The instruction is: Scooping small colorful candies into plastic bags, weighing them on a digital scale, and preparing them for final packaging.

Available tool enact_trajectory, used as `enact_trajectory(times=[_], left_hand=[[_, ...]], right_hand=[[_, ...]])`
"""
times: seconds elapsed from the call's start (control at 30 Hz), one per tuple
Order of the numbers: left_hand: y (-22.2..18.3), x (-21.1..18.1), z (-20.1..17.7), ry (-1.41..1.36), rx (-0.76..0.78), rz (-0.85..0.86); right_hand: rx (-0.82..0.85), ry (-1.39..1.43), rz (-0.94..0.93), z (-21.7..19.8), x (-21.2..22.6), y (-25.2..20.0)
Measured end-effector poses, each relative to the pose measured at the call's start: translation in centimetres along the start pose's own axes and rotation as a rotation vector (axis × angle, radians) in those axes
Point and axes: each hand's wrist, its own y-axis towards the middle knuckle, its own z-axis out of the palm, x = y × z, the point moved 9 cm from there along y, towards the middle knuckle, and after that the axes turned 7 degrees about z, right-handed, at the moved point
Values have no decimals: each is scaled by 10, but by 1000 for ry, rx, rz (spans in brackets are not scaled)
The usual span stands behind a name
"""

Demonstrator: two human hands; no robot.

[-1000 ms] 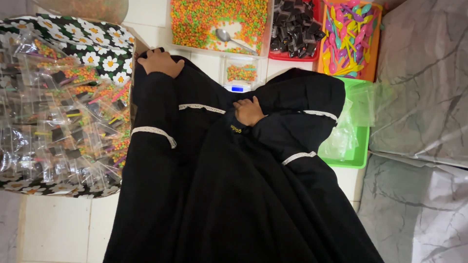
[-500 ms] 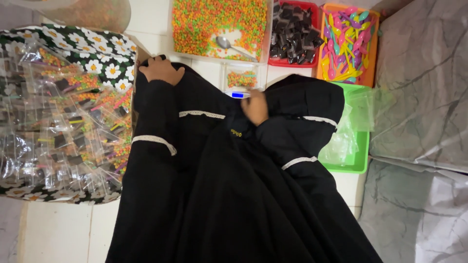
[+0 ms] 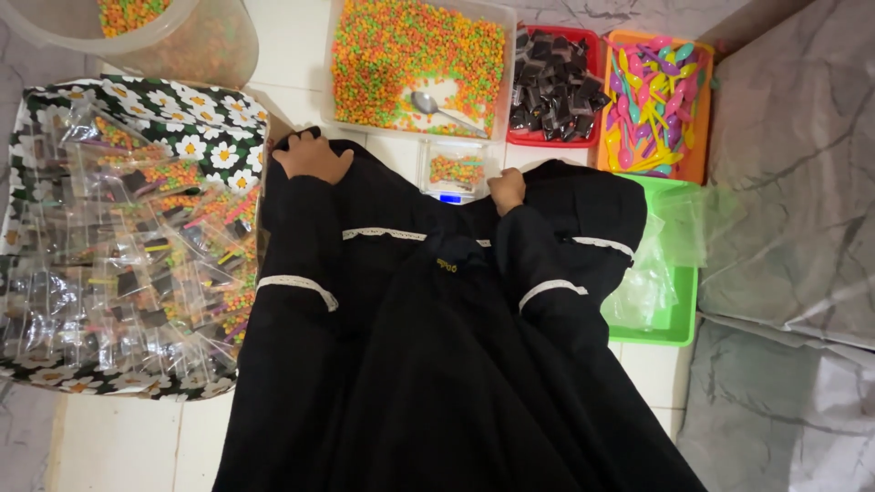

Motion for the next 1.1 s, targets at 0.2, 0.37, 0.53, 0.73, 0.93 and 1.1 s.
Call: enact_trajectory(times=[0.2, 0.37, 0.53, 0.73, 0.93, 1.1], left_hand=[[9, 0, 10, -49, 23, 38], [7, -25, -4, -167, -348, 176], [-17, -119, -26, -362, -630, 546], [-75, -220, -81, -696, -679, 858], [-82, -264, -86, -696, -511, 779], [-60, -266, -58, -651, -589, 754]], right_hand=[[116, 366, -106, -40, 52, -96], [34, 425, -342, -118, 94, -142], [24, 444, -444, -170, 138, -168], [88, 468, -580, -194, 170, -188], [103, 423, -639, -193, 180, -215], [79, 405, -630, -184, 164, -202]])
